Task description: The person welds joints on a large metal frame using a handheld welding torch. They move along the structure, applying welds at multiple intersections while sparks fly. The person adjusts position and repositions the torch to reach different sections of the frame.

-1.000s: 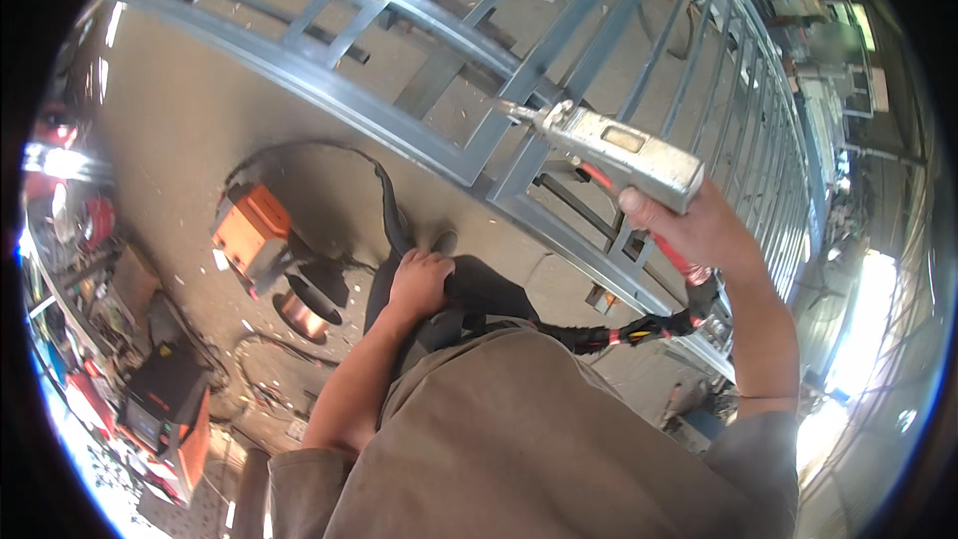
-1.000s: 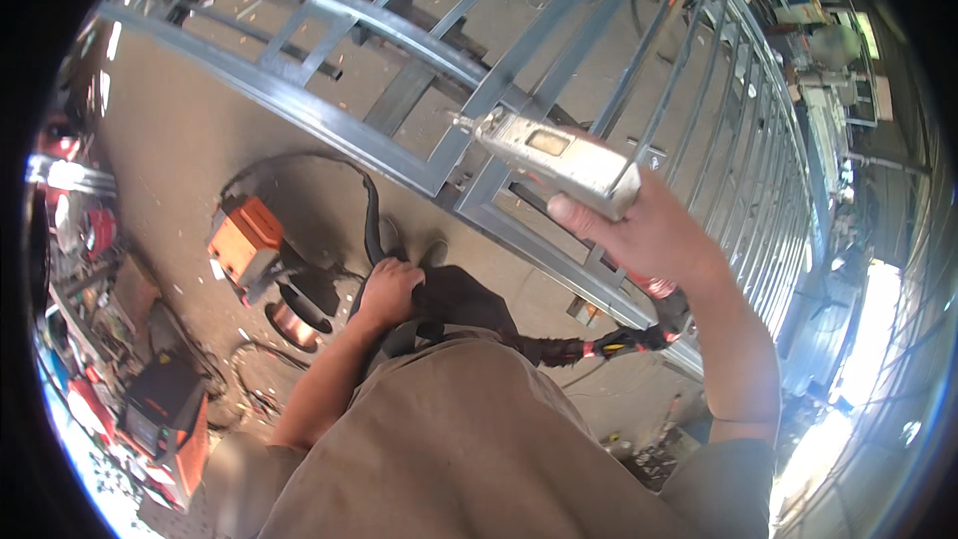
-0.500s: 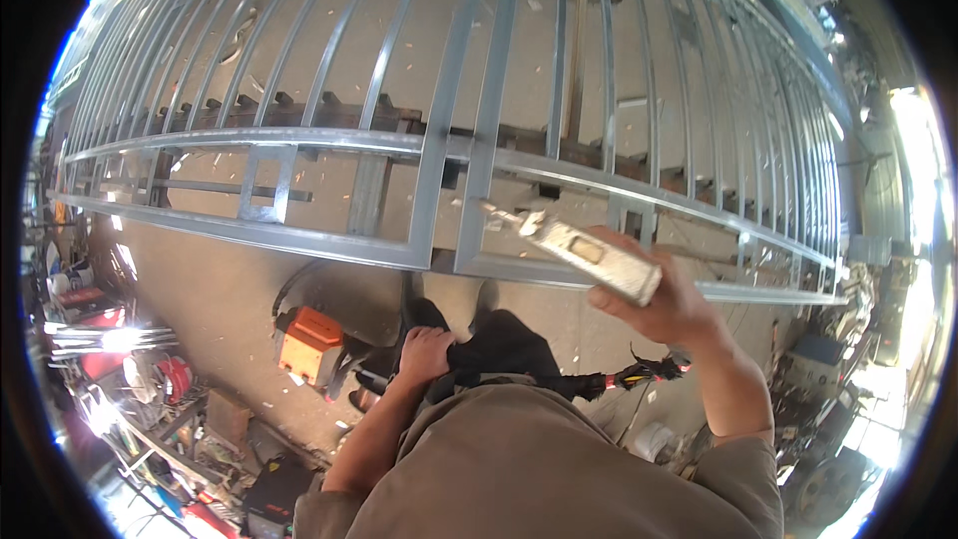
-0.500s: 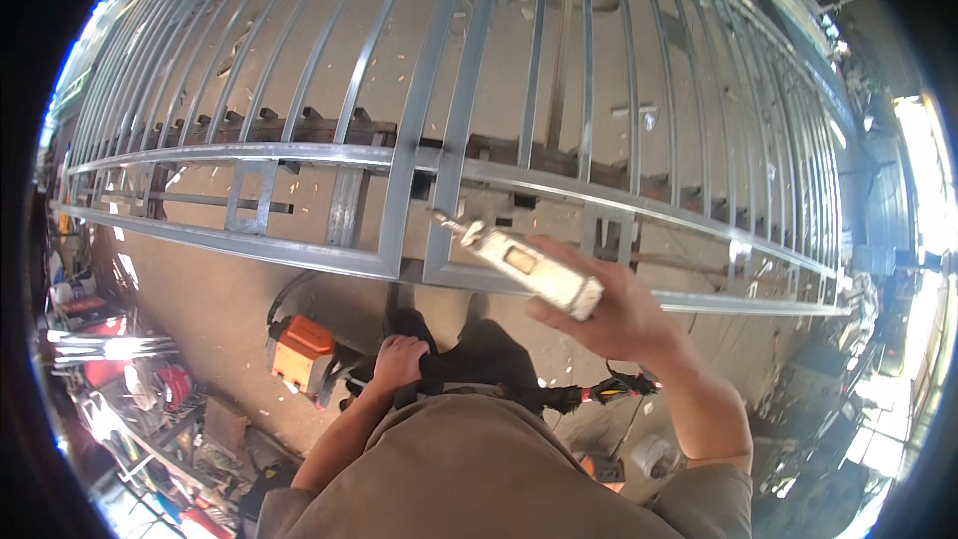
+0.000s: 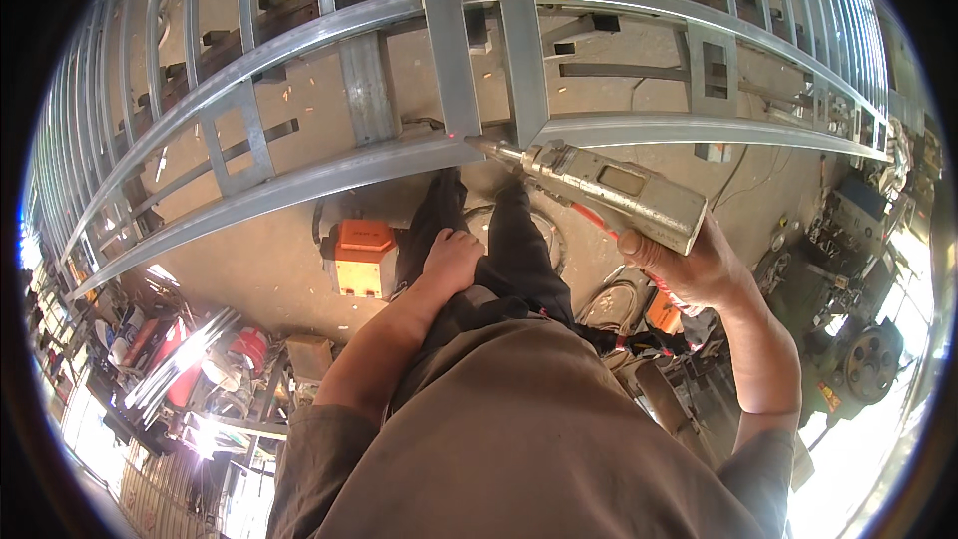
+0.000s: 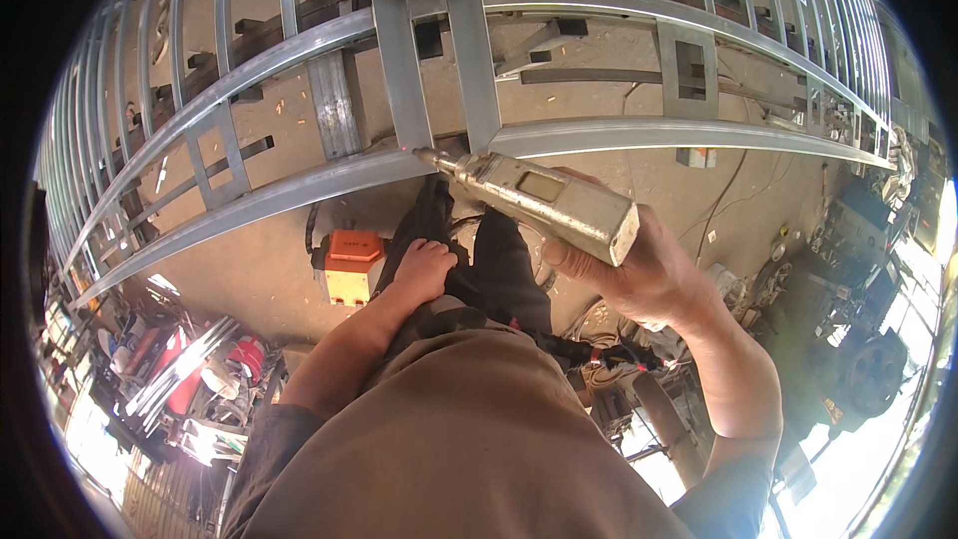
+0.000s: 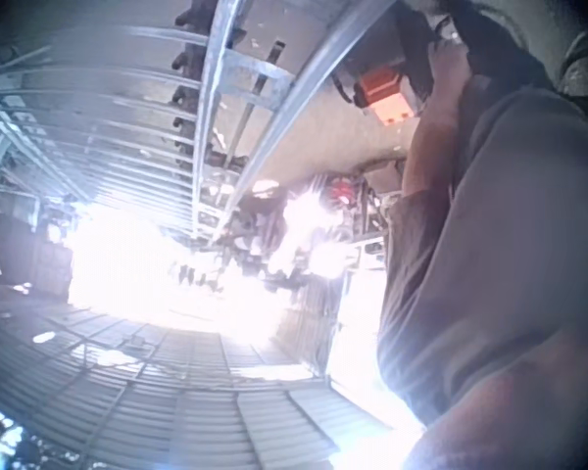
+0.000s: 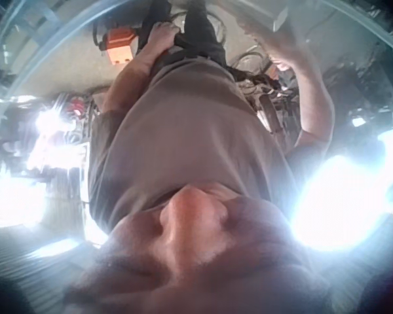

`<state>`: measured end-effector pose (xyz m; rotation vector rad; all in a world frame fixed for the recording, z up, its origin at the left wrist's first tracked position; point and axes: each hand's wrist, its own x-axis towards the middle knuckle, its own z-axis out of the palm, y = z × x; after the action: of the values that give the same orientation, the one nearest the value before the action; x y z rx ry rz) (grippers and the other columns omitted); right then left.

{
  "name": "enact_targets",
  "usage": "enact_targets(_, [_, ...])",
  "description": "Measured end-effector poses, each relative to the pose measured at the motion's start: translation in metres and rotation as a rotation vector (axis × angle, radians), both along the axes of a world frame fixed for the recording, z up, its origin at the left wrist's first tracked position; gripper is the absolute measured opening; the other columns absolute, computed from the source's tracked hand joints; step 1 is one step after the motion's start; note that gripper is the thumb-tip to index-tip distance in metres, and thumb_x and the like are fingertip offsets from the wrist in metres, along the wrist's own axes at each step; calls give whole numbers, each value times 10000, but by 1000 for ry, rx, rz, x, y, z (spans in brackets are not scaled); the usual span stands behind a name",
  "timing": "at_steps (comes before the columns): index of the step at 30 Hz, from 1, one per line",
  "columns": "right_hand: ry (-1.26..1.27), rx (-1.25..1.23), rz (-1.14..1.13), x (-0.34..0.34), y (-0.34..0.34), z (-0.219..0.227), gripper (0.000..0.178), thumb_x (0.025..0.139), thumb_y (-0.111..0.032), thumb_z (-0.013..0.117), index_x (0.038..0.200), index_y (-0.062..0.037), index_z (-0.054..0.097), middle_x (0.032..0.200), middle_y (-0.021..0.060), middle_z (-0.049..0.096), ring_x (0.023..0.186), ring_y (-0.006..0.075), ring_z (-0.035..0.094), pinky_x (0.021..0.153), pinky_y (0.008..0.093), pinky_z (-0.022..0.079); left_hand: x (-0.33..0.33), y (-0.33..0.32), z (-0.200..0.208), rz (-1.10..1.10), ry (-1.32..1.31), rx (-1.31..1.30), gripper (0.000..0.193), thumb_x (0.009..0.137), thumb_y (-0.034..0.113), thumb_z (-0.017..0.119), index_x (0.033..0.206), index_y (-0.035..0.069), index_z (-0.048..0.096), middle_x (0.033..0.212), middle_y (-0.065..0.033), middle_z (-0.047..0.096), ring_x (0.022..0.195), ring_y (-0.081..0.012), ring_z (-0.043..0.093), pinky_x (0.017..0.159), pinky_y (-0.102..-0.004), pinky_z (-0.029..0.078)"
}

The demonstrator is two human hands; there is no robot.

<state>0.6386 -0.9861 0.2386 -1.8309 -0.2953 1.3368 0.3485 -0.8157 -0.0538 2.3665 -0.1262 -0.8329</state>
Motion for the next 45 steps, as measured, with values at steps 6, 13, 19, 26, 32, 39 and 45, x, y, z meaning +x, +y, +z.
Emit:
enact_targets(6, [-137,57,43,-11,7,-17,612,977,-304,755,1433,35,529,1101,97,714,924,159,649,837,306,535,-12,4,-7,-2,-23,26,293,709,54,708,992,128,707,1085,-63,669,1188,-247,599,1087,-452,401])
enact_targets(13, [-330,164,86,-21,8,-30,633,957,-295,777,1451,11,524,1094,108,734,913,172,700,837,309,555,-17,2,-7,-3,-4,41,280,700,47,708,969,128,700,1069,-53,665,1170,-246,601,1092,-456,400])
enact_targets(19, [-439,103,166,-31,10,-22,639,912,-237,814,1445,-29,530,1188,157,733,1035,309,747,857,364,587,-19,0,-6,7,-10,48,270,704,46,703,960,132,697,1063,-51,662,1163,-247,601,1090,-464,403])
enact_targets(26, [-436,82,164,-37,16,-15,636,903,-209,810,1450,-55,524,1191,172,728,1036,357,740,834,384,590,-16,-1,-2,-34,59,90,246,792,112,702,1033,149,739,1105,-45,677,1196,-227,594,1123,-462,380])
enact_targets(32, [-423,79,138,-40,18,-15,630,921,-229,792,1458,-50,516,1204,196,723,1090,372,725,878,389,581,-19,-3,-3,12,42,45,290,714,76,716,999,129,710,1092,-63,664,1183,-253,595,1110,-470,390])
enact_targets(39, [-362,45,129,-39,17,-13,632,934,-229,780,1470,-30,510,1255,193,715,1162,325,713,933,383,569,-22,-5,-3,36,25,42,280,726,67,707,999,126,710,1089,-57,663,1180,-241,595,1101,-468,393])
enact_targets(45, [-337,8,128,-37,16,-9,628,939,-223,782,1472,-27,514,1257,170,722,1169,269,712,945,356,557,-19,-5,-1,23,41,46,285,731,67,704,1009,131,720,1083,-56,666,1180,-237,595,1098,-458,391])
